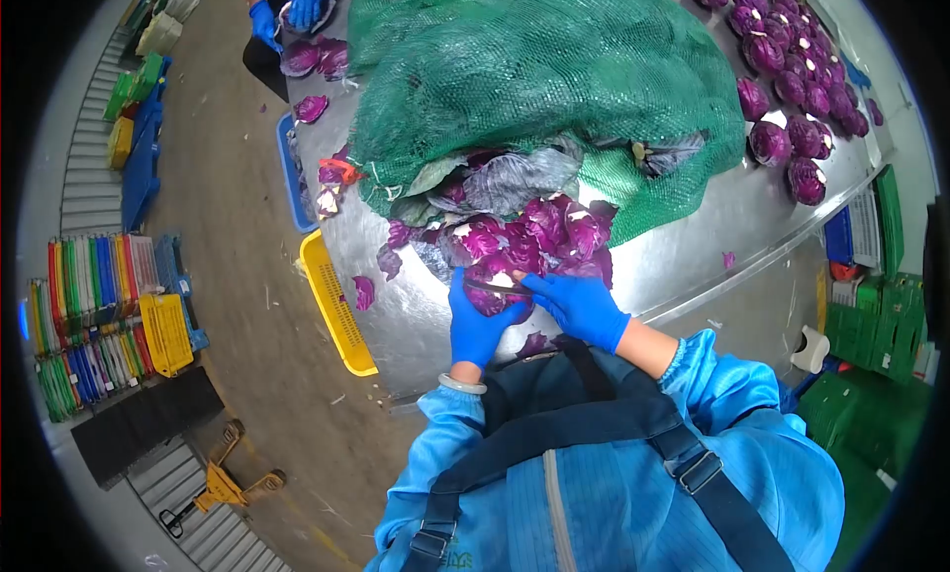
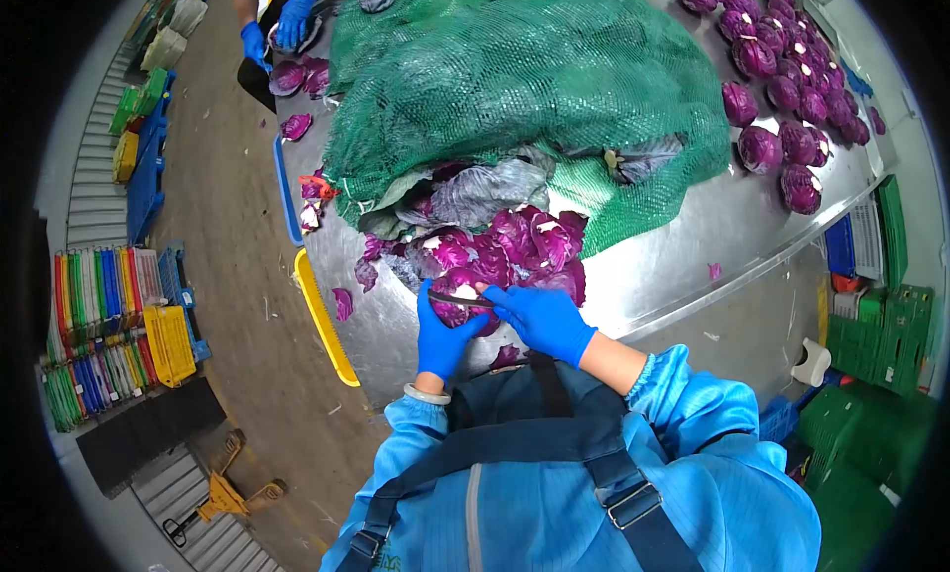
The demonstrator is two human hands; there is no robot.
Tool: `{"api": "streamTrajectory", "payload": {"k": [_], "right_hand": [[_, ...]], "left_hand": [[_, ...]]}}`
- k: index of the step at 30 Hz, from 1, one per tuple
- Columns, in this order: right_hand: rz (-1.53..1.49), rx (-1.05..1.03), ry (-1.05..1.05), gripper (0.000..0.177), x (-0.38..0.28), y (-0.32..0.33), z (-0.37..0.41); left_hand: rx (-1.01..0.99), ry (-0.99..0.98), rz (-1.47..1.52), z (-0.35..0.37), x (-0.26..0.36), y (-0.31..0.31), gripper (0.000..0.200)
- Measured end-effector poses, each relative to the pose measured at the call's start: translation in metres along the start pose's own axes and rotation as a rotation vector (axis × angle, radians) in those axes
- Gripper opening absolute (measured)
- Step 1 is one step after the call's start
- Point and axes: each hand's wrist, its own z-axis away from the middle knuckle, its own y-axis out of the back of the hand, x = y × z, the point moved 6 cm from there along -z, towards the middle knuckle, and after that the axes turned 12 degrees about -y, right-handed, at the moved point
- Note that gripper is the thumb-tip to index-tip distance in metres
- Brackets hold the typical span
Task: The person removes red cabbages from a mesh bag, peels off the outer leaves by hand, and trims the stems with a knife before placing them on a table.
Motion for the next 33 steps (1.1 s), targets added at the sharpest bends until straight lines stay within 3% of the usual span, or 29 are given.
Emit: {"api": "streamTrajectory", "payload": {"k": [5,12,14,15,18,19,22,23,26,27,28,30,32,33], "right_hand": [[0.229,-0.002,0.029,0.055,0.007,-0.012,-0.011],[0.331,0.101,0.029,0.053,-0.006,-0.016,-0.038],[0.280,0.090,-0.042,0.048,-0.003,-0.019,-0.040],[0.258,0.090,-0.074,0.045,0.000,-0.020,-0.043],[0.133,0.144,-0.332,0.041,0.046,-0.034,-0.079],[0.072,0.081,-0.361,0.040,0.038,-0.020,-0.085],[-0.139,0.072,-0.301,0.045,0.036,-0.010,-0.081],[-0.167,0.053,-0.375,0.051,0.036,-0.010,-0.075],[-0.076,-0.005,-0.290,0.053,0.054,-0.020,-0.070],[-0.063,0.024,-0.378,0.051,0.068,-0.019,-0.073],[-0.099,0.129,-0.331,0.044,0.073,-0.014,-0.079],[-0.131,0.127,-0.392,0.040,0.063,-0.007,-0.074],[-0.160,0.186,-0.274,0.045,0.022,0.014,-0.056],[-0.171,0.218,-0.217,0.047,0.009,0.017,-0.045]], "left_hand": [[0.010,0.001,-0.217,-0.008,0.001,0.003,0.111],[0.062,0.069,-0.031,-0.014,-0.001,-0.003,0.103],[0.099,0.031,-0.137,-0.018,0.014,-0.002,0.096],[0.110,0.040,-0.059,-0.021,0.006,-0.003,0.098],[0.129,-0.133,-0.400,0.001,0.020,-0.018,0.103],[0.132,-0.157,-0.367,0.006,0.021,-0.019,0.109],[0.121,-0.082,-0.090,0.011,-0.005,-0.006,0.110],[0.092,-0.130,-0.089,0.015,-0.008,-0.002,0.110],[0.017,-0.240,-0.105,0.028,-0.003,0.003,0.110],[0.005,-0.252,-0.128,0.031,0.005,0.005,0.109],[-0.005,-0.258,-0.154,0.036,0.009,0.007,0.109],[0.035,-0.278,-0.230,0.036,0.008,0.016,0.095],[0.089,-0.286,-0.319,0.036,0.001,0.029,0.086],[0.161,-0.304,-0.353,0.035,0.010,0.033,0.068]]}}
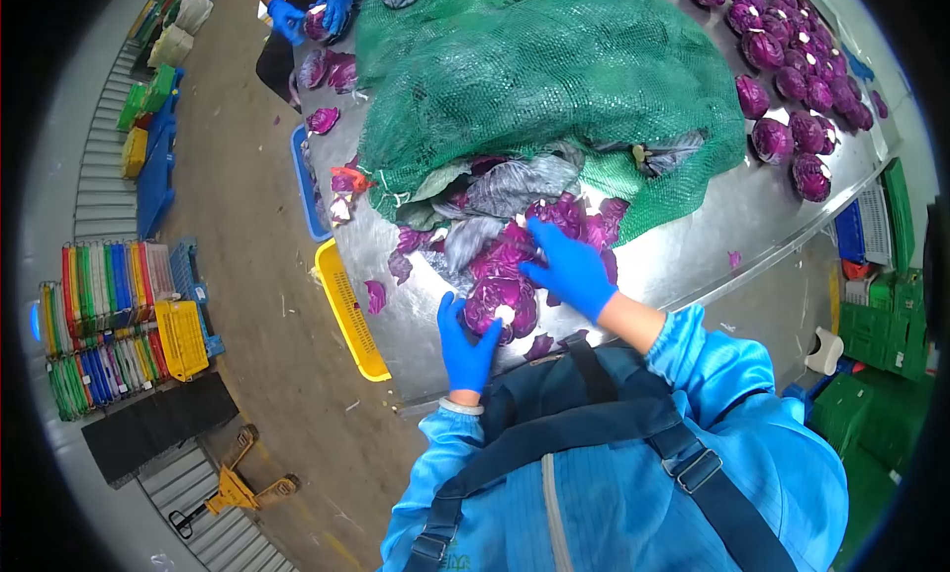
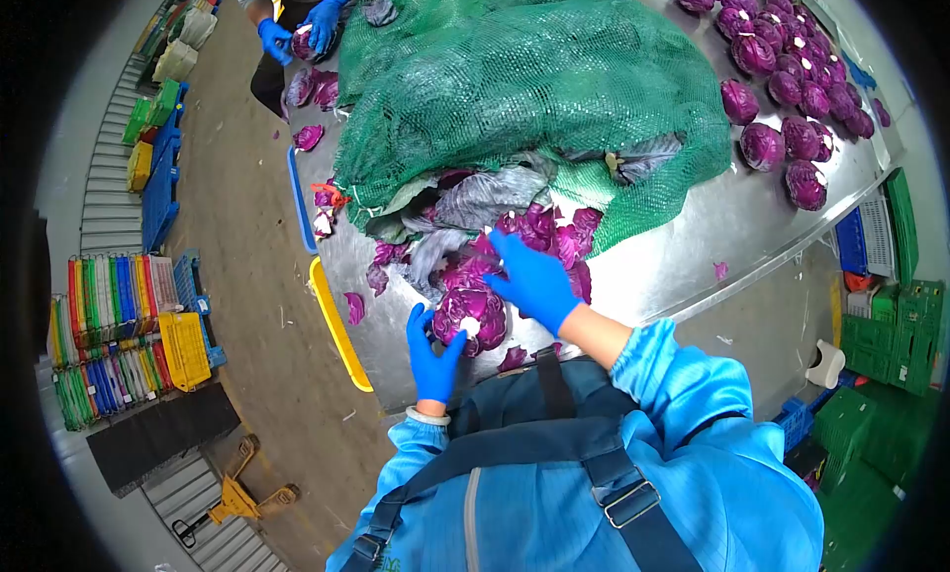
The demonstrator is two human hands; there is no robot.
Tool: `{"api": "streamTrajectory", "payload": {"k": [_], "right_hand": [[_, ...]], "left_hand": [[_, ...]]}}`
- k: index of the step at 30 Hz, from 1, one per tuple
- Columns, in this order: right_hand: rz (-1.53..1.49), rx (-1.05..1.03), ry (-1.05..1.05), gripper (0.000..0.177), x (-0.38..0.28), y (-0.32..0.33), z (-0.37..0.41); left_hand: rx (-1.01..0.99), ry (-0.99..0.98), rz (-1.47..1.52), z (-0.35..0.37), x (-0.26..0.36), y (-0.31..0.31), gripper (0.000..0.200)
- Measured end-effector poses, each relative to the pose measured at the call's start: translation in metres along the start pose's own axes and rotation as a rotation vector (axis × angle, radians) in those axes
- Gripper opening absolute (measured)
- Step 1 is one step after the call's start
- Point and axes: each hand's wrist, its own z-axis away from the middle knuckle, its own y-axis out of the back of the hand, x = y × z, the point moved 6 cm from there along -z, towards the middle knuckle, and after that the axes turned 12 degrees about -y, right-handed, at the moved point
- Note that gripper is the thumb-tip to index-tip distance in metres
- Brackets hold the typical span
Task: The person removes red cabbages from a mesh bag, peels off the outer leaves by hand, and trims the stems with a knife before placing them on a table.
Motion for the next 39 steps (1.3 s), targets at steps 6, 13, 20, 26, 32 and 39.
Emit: {"api": "streamTrajectory", "payload": {"k": [6,13,20,26,32,39], "right_hand": [[-0.172,-0.217,-0.115,0.070,0.022,-0.042,0.028],[-0.253,-0.346,-0.068,0.070,0.019,-0.057,0.024],[-0.421,-0.583,-0.063,0.074,0.031,-0.055,0.050],[-0.320,-0.608,0.009,0.087,0.040,-0.052,0.067],[-0.382,-0.492,-0.111,0.074,0.039,-0.061,0.048],[0.113,-0.492,0.091,0.053,0.010,-0.051,0.037]], "left_hand": [[-0.130,0.185,0.074,-0.032,-0.010,0.002,0.059],[-0.334,0.103,-0.150,-0.044,-0.017,0.008,0.049],[-0.260,0.339,-0.144,-0.053,-0.092,0.018,0.034],[0.285,0.293,0.224,-0.021,-0.085,0.014,0.041],[-0.163,0.629,0.347,0.046,-0.023,-0.018,0.065],[-0.195,0.553,0.464,0.045,-0.025,-0.026,0.078]]}}
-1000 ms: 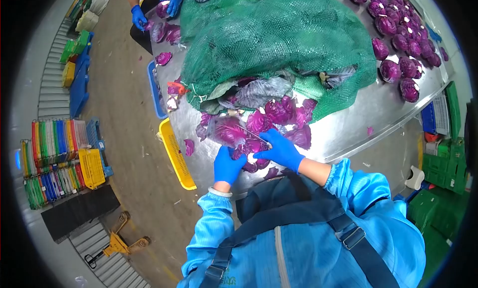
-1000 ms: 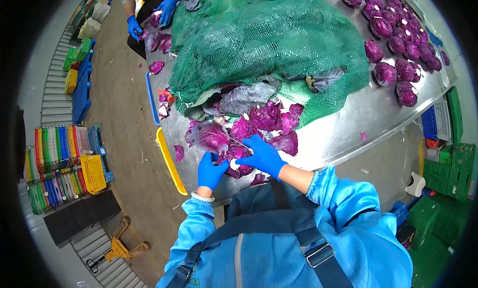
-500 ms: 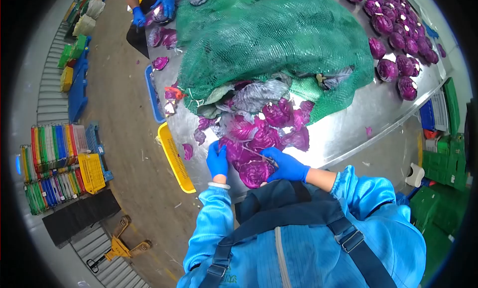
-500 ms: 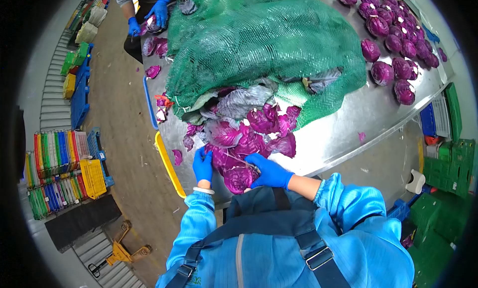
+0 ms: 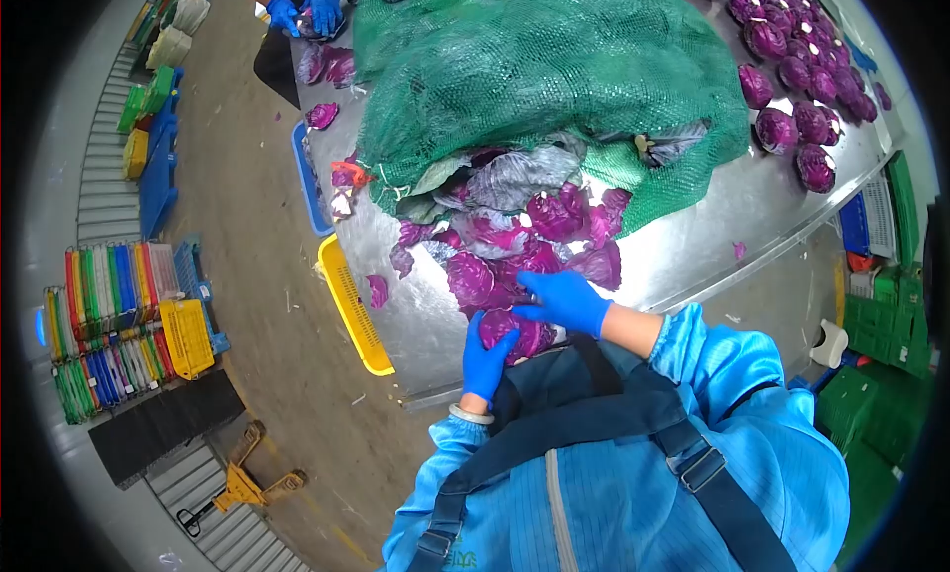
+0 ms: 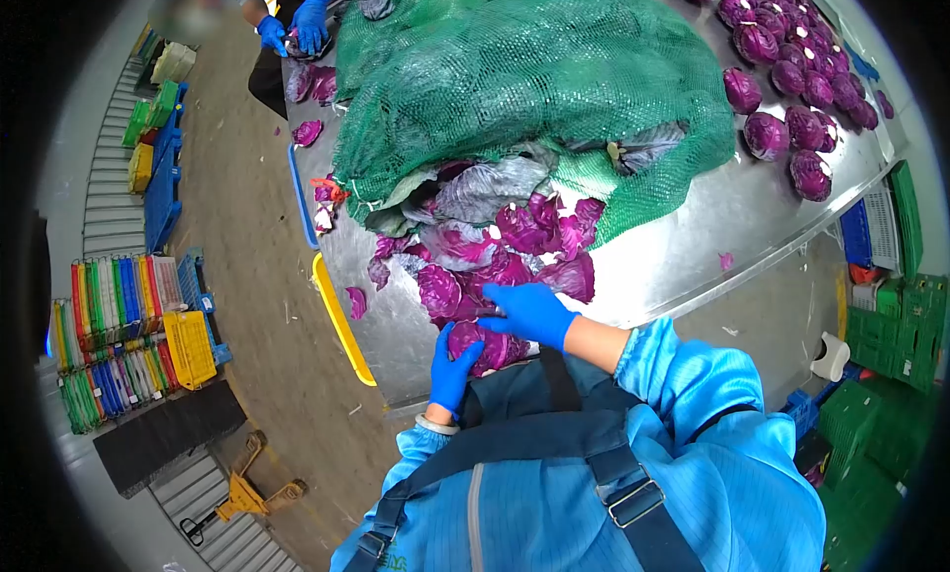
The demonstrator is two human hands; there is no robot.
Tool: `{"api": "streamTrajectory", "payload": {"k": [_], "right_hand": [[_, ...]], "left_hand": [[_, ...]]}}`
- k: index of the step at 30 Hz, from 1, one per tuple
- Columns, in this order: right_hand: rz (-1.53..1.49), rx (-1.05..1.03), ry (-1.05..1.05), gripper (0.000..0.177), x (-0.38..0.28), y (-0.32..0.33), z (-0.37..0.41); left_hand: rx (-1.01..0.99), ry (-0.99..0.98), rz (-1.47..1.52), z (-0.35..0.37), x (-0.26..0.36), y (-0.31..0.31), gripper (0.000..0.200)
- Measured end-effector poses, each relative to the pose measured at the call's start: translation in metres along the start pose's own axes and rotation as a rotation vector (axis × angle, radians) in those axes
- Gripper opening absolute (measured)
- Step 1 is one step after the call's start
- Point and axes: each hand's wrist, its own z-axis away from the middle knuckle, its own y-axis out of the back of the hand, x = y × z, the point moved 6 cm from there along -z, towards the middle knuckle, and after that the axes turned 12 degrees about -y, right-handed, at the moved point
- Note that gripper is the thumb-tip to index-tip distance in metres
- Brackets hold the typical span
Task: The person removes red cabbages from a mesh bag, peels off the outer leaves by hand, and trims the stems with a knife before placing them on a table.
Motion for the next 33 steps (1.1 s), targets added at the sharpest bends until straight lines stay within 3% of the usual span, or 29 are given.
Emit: {"api": "streamTrajectory", "payload": {"k": [1,4,5,10,12,15,16,17,20,23,26,29,33], "right_hand": [[0.090,0.131,0.129,0.046,-0.007,-0.001,0.007],[0.076,0.337,0.131,0.043,-0.015,0.013,0.008],[0.027,0.347,0.100,0.035,-0.017,0.023,0.005],[-0.282,0.539,-0.133,0.019,0.015,0.079,-0.013],[-0.082,0.547,-0.177,0.029,0.052,0.081,-0.020],[-0.412,0.233,-0.078,0.049,-0.026,0.103,0.020],[-0.140,0.480,0.208,0.064,-0.045,0.095,0.020],[-0.136,0.587,0.334,0.061,-0.077,0.102,0.036],[-0.099,0.424,0.212,0.043,-0.099,0.099,0.021],[-0.159,0.532,0.155,0.036,-0.069,0.102,0.004],[0.006,0.666,-0.123,0.032,-0.023,0.116,-0.011],[-0.148,0.648,-0.077,0.039,0.001,0.120,-0.003],[-0.359,0.383,0.045,0.057,-0.068,0.117,0.026]], "left_hand": [[-0.031,-0.002,-0.030,0.000,0.001,0.000,0.079],[0.089,-0.227,-0.132,-0.004,0.028,0.004,0.082],[0.063,-0.320,-0.329,-0.005,0.049,0.005,0.086],[0.081,-0.394,-0.019,-0.008,0.094,0.024,0.095],[0.141,-0.515,0.070,-0.007,0.115,0.037,0.096],[0.114,-0.512,-0.025,-0.014,0.128,0.044,0.098],[0.094,-0.504,-0.053,-0.016,0.130,0.044,0.099],[0.062,-0.515,-0.073,-0.021,0.126,0.042,0.102],[-0.007,-0.444,-0.068,-0.019,0.114,0.032,0.105],[-0.040,-0.561,-0.047,-0.017,0.128,0.025,0.109],[-0.012,-0.594,0.008,-0.012,0.134,0.026,0.113],[-0.003,-0.694,0.072,-0.014,0.145,0.027,0.116],[-0.029,-0.794,-0.179,-0.019,0.163,0.026,0.116]]}}
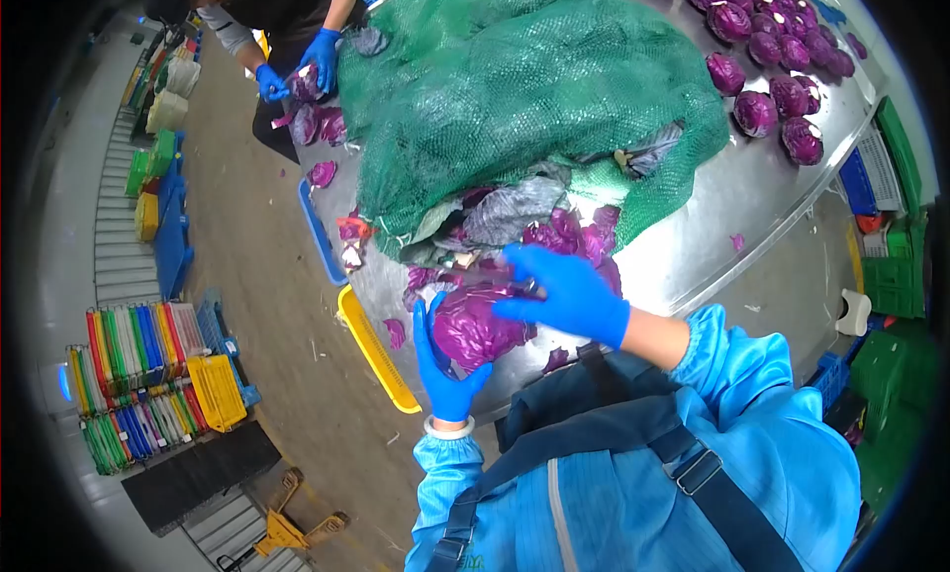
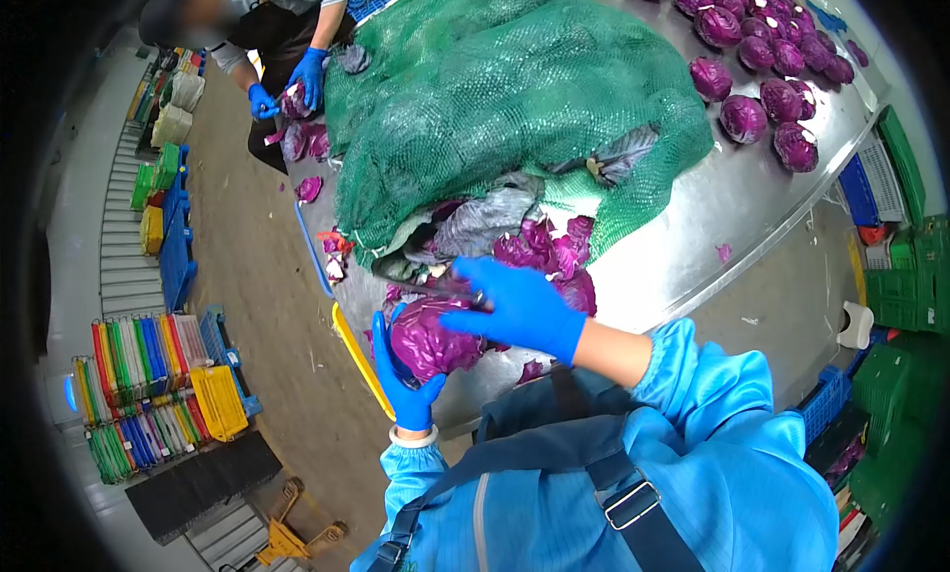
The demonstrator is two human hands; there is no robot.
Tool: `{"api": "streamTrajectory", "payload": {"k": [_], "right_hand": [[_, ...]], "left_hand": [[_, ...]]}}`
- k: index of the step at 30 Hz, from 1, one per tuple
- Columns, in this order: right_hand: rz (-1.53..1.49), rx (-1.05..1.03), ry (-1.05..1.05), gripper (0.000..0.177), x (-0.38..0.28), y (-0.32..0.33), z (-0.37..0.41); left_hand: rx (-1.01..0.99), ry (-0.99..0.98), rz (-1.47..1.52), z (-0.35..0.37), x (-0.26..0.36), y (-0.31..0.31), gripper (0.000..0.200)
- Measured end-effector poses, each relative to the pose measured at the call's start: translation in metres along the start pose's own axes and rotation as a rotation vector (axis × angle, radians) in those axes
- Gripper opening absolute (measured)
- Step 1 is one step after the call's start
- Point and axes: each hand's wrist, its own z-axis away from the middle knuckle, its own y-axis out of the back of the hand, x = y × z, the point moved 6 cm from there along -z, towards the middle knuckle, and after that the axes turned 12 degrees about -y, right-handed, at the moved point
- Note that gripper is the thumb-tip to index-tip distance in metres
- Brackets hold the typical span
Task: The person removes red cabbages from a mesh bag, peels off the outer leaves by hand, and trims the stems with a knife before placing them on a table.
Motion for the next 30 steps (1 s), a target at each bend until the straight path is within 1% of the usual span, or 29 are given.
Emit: {"api": "streamTrajectory", "payload": {"k": [1,2,4,5,6,7,8,9,10,13,14,17,18,19,20,21,23,24,25,27,28,30], "right_hand": [[-0.023,-0.048,0.063,0.063,-0.009,-0.005,0.001],[0.053,0.047,0.160,0.062,-0.011,-0.008,-0.001],[0.075,0.044,0.292,0.053,-0.011,-0.004,-0.005],[0.086,0.038,0.354,0.048,-0.010,-0.002,-0.007],[0.139,-0.086,0.341,0.042,-0.012,-0.003,-0.008],[0.192,-0.147,0.376,0.040,-0.014,-0.005,-0.004],[0.249,-0.210,0.412,0.039,-0.015,-0.006,-0.001],[0.309,-0.273,0.450,0.038,-0.015,-0.008,0.003],[0.322,-0.267,0.505,0.032,-0.005,-0.014,0.005],[0.408,-0.272,0.313,0.028,0.027,-0.022,-0.004],[0.274,-0.290,0.247,0.026,0.038,-0.017,-0.008],[-0.176,-0.178,0.149,0.027,0.038,-0.005,0.004],[-0.269,-0.230,0.139,0.035,0.019,0.000,0.010],[-0.139,-0.242,0.165,0.036,0.008,0.000,0.014],[-0.005,-0.249,0.190,0.038,0.000,0.000,0.016],[0.129,-0.255,0.213,0.039,-0.003,-0.001,0.019],[0.206,-0.357,0.219,0.038,0.004,-0.008,0.016],[0.259,-0.428,0.207,0.037,0.003,-0.009,0.015],[0.310,-0.498,0.194,0.035,0.004,-0.012,0.017],[0.287,-0.476,0.139,0.033,0.014,-0.017,0.020],[0.279,-0.465,0.110,0.032,0.023,-0.019,0.021],[0.306,-0.342,0.001,0.030,0.055,-0.017,0.016]], "left_hand": [[-0.074,-0.002,-0.002,-0.006,0.006,-0.004,0.116],[-0.150,-0.002,-0.007,-0.010,0.011,-0.006,0.116],[-0.276,-0.027,0.000,-0.014,0.017,-0.009,0.116],[-0.313,0.013,0.043,-0.015,0.019,-0.009,0.116],[-0.350,0.052,0.090,-0.015,0.024,-0.010,0.116],[-0.386,0.087,0.139,-0.016,0.025,-0.012,0.116],[-0.448,-0.004,0.132,-0.018,0.024,-0.013,0.118],[-0.459,0.022,0.173,-0.018,0.023,-0.016,0.119],[-0.469,0.051,0.211,-0.015,0.022,-0.017,0.119],[-0.527,0.145,0.345,-0.006,0.018,-0.020,0.123],[-0.526,0.166,0.372,-0.002,0.021,-0.022,0.123],[-0.510,0.195,0.387,0.002,0.018,-0.023,0.124],[-0.501,0.216,0.377,0.002,0.018,-0.024,0.124],[-0.497,0.227,0.368,0.000,0.019,-0.026,0.124],[-0.522,0.260,0.348,-0.002,0.021,-0.028,0.123],[-0.573,0.245,0.335,0.000,0.020,-0.030,0.121],[-0.668,0.219,0.301,0.007,0.012,-0.032,0.118],[-0.745,0.160,0.212,0.009,0.009,-0.033,0.114],[-0.734,0.196,0.242,0.013,0.008,-0.034,0.114],[-0.713,0.262,0.303,0.018,0.008,-0.039,0.112],[-0.731,0.282,0.301,0.023,0.005,-0.041,0.121],[-0.638,0.333,0.426,0.031,-0.001,-0.043,0.116]]}}
